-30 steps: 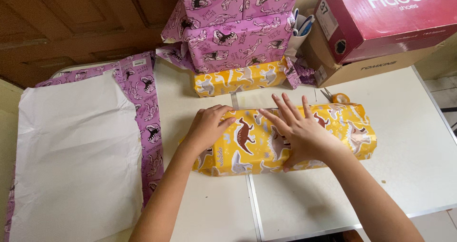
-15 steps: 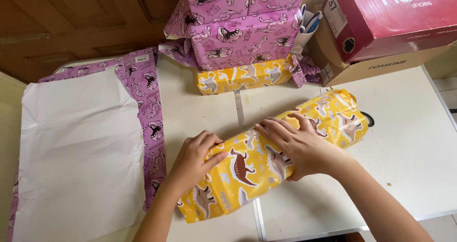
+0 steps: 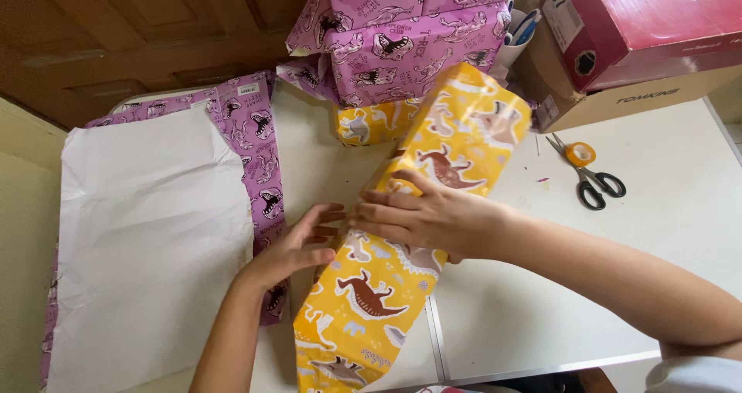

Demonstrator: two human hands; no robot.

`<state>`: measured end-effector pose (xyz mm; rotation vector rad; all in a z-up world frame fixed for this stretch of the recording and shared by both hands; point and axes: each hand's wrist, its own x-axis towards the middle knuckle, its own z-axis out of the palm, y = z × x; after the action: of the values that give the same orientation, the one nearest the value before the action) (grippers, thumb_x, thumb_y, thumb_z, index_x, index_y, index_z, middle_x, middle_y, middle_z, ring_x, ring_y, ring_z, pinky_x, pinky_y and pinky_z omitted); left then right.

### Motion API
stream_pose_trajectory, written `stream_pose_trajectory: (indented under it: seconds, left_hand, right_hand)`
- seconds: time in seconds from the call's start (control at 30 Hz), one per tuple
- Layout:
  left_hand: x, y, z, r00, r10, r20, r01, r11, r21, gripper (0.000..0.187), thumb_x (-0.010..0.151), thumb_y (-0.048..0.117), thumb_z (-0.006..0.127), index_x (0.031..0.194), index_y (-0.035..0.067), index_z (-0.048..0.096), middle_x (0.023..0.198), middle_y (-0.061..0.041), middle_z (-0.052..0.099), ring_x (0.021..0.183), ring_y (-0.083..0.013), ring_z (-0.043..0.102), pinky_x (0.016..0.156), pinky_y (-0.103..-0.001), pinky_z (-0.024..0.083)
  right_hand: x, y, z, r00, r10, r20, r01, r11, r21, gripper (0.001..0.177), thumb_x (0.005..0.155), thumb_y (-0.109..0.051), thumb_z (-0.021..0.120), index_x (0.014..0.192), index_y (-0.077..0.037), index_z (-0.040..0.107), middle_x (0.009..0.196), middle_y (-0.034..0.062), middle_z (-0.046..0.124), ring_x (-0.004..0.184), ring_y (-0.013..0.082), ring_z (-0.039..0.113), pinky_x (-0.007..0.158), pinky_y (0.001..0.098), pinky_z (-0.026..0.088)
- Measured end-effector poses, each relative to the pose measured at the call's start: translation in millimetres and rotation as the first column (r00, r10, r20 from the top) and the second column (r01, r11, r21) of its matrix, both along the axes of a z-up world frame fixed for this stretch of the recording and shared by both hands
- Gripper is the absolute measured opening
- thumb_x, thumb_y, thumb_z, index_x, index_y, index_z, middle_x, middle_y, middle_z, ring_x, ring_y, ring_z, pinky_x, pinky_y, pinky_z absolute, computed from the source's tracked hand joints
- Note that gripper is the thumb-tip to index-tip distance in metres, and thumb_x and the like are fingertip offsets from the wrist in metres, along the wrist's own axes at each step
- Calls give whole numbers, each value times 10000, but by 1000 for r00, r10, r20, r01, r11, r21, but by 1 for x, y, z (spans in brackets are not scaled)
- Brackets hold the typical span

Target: The person wraps a rectangular box with yellow dinosaur-patterned wrapping paper. They fold the paper edges, apply clear tape to secure the folds, and use scissors to cut tape. The wrapped box is then placed into a matching yellow gift bag.

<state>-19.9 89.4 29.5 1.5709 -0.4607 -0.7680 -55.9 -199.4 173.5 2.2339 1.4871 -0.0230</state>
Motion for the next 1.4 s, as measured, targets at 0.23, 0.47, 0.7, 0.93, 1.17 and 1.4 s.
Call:
stream_pose_trajectory:
  seconds: [0.23, 0.47, 0.7, 0.93, 1.17, 1.4]
  left_hand:
    - [-19, 3, -15, 981, 172, -85, -184, 969, -167, 1078, 691, 323, 804, 1587, 67, 262, 1560, -118, 439, 1449, -229, 421, 1152, -368, 364]
    - [-53, 29, -5, 829, 546, -122, -560, 810, -177, 1053, 630, 288, 776, 1560, 68, 335, 1471, -142, 512, 1329, -264, 519, 1054, -401, 447]
    - [-62, 32, 9, 748, 661, -57, -655, 722, -224, 987, 668, 314, 737, 1538, 10, 383, 1422, -174, 555, 1284, -276, 559, 1041, -398, 464]
    - [-73, 37, 10, 691, 720, -71, -709, 655, -261, 963, 683, 284, 717, 1529, -32, 385, 1359, -185, 596, 1219, -264, 605, 1008, -392, 492]
    - [-51, 47, -7, 597, 801, -52, -750, 534, -389, 835, 747, 313, 653, 1494, 18, 425, 1341, -141, 604, 1194, -260, 602, 987, -402, 491]
    - [-61, 5, -9, 375, 699, -609, -926, 305, -220, 641, 838, 431, 545, 1403, 131, 519, 1313, -81, 629, 1165, -266, 607, 975, -431, 482]
  right_hand:
    - [20, 25, -12, 955, 180, 235, -240, 935, 262, 1177, 638, -342, 862, 1625, -228, 230, 1639, -51, 312, 1527, 152, 288, 1241, 490, 200]
    - [22, -2, -55, 994, -89, -70, 111, 669, 734, 1079, 685, -321, 836, 1585, -290, 240, 1619, 175, 270, 1497, 352, 287, 1208, 559, 239]
    - [-5, 6, -133, 533, 170, -829, 836, 49, 547, 918, 997, -390, 643, 1707, -155, 112, 1703, 201, 299, 1483, 339, 480, 1202, 465, 392]
    - [-15, 35, -132, 213, 462, -861, 918, 206, 338, 1266, 856, -329, 795, 1649, -127, -172, 1712, 179, 231, 1458, 232, 418, 1109, 391, 412]
    - [10, 56, -105, 330, 377, -866, 913, 105, 394, 1244, 788, -348, 817, 1678, -113, -21, 1655, 184, 343, 1363, 245, 486, 1024, 356, 442]
    - [42, 32, -118, 159, 495, -854, 958, 132, 255, 850, 947, -438, 606, 1623, -61, 254, 1634, 157, 396, 1422, 238, 442, 1182, 383, 323]
